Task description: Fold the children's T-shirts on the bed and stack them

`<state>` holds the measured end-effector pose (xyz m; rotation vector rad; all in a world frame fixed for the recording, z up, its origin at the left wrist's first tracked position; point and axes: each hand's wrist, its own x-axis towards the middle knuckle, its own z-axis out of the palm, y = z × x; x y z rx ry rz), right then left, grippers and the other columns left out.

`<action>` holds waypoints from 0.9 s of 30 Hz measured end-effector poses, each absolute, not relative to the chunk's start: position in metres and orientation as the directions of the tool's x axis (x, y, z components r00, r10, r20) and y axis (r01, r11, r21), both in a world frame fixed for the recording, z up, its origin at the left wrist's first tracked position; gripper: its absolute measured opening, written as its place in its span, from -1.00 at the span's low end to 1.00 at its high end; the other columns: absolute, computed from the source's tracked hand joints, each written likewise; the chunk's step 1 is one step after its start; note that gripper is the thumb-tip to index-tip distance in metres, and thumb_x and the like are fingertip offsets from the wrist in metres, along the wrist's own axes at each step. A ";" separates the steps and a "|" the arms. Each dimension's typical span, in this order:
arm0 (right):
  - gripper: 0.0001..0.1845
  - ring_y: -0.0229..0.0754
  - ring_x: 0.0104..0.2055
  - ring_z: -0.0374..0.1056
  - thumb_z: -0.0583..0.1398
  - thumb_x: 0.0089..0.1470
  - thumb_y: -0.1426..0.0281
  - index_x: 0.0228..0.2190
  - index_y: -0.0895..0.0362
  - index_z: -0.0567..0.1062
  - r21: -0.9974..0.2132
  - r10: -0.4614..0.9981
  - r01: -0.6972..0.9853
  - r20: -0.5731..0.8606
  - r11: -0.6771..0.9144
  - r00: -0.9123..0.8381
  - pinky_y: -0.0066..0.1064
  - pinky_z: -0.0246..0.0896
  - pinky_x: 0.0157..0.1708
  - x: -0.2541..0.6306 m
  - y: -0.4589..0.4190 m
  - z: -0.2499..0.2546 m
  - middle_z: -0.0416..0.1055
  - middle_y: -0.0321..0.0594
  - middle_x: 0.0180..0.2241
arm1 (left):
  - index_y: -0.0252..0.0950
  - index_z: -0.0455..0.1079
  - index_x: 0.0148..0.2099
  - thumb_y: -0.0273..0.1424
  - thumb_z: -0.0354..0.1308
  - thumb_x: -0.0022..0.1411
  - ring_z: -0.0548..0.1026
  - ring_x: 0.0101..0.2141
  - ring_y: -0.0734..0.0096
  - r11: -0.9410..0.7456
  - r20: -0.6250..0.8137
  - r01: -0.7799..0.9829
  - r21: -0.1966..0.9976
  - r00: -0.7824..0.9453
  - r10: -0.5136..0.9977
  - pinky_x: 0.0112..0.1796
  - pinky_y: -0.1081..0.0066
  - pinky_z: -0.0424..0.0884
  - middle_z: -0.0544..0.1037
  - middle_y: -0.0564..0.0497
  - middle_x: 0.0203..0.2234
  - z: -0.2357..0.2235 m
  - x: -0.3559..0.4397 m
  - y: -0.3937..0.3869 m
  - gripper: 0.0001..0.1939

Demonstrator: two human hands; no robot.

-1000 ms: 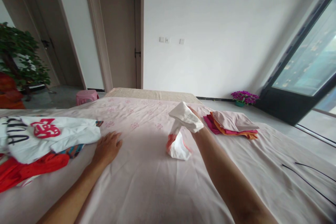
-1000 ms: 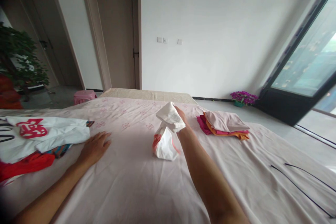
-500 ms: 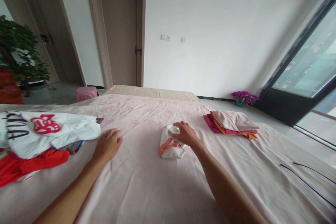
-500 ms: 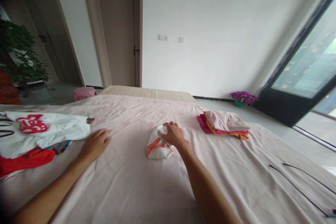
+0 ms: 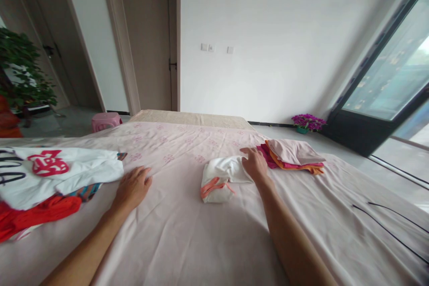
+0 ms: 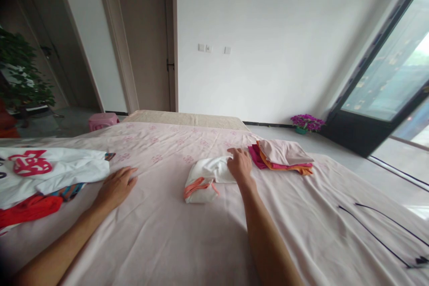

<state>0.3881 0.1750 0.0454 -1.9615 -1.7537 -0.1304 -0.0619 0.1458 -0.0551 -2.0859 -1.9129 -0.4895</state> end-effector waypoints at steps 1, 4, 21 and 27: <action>-0.58 -0.02 0.03 0.34 0.21 0.05 0.45 -0.03 -0.02 0.56 -0.310 0.944 0.948 0.329 0.077 0.031 -0.30 0.18 0.00 0.384 0.173 0.047 0.49 -0.15 -0.03 | -0.32 0.39 0.16 -0.29 -0.12 0.36 0.39 0.12 0.17 -0.091 0.421 0.995 0.029 0.070 0.904 0.15 0.21 0.24 0.47 -0.17 0.09 -0.055 -0.062 0.146 -0.55; -0.67 -0.08 -0.04 0.38 0.32 -0.05 0.37 -0.17 -0.08 0.63 -0.333 0.925 0.863 0.131 0.380 -0.356 -0.37 0.20 -0.03 0.365 0.169 0.046 0.54 -0.26 -0.14 | -0.31 0.39 0.16 -0.28 -0.12 0.36 0.39 0.12 0.18 -0.085 0.423 0.996 0.029 0.065 0.904 0.15 0.21 0.24 0.47 -0.16 0.09 -0.056 -0.062 0.146 -0.55; -0.78 -0.19 -0.26 0.42 0.12 0.13 0.43 -0.24 0.11 0.56 -0.451 0.935 0.825 0.253 0.340 -0.247 -0.46 0.15 -0.29 0.331 0.153 0.064 0.55 -0.20 -0.28 | -0.37 0.42 0.10 -0.26 -0.13 0.33 0.40 0.13 0.12 -0.208 0.470 0.965 0.161 0.111 0.875 0.17 0.13 0.28 0.49 -0.21 0.07 -0.064 -0.071 0.151 -0.53; -0.78 -0.22 -0.38 0.36 0.07 0.19 0.35 -0.28 0.11 0.51 -0.551 0.871 0.728 0.474 0.408 -0.129 -0.46 0.09 -0.37 0.315 0.130 0.098 0.49 -0.25 -0.42 | -0.29 0.45 0.05 -0.14 -0.03 0.32 0.40 0.12 0.14 -0.372 0.521 0.764 0.527 0.054 0.852 0.19 0.12 0.25 0.52 -0.16 0.04 -0.028 -0.044 0.132 -0.56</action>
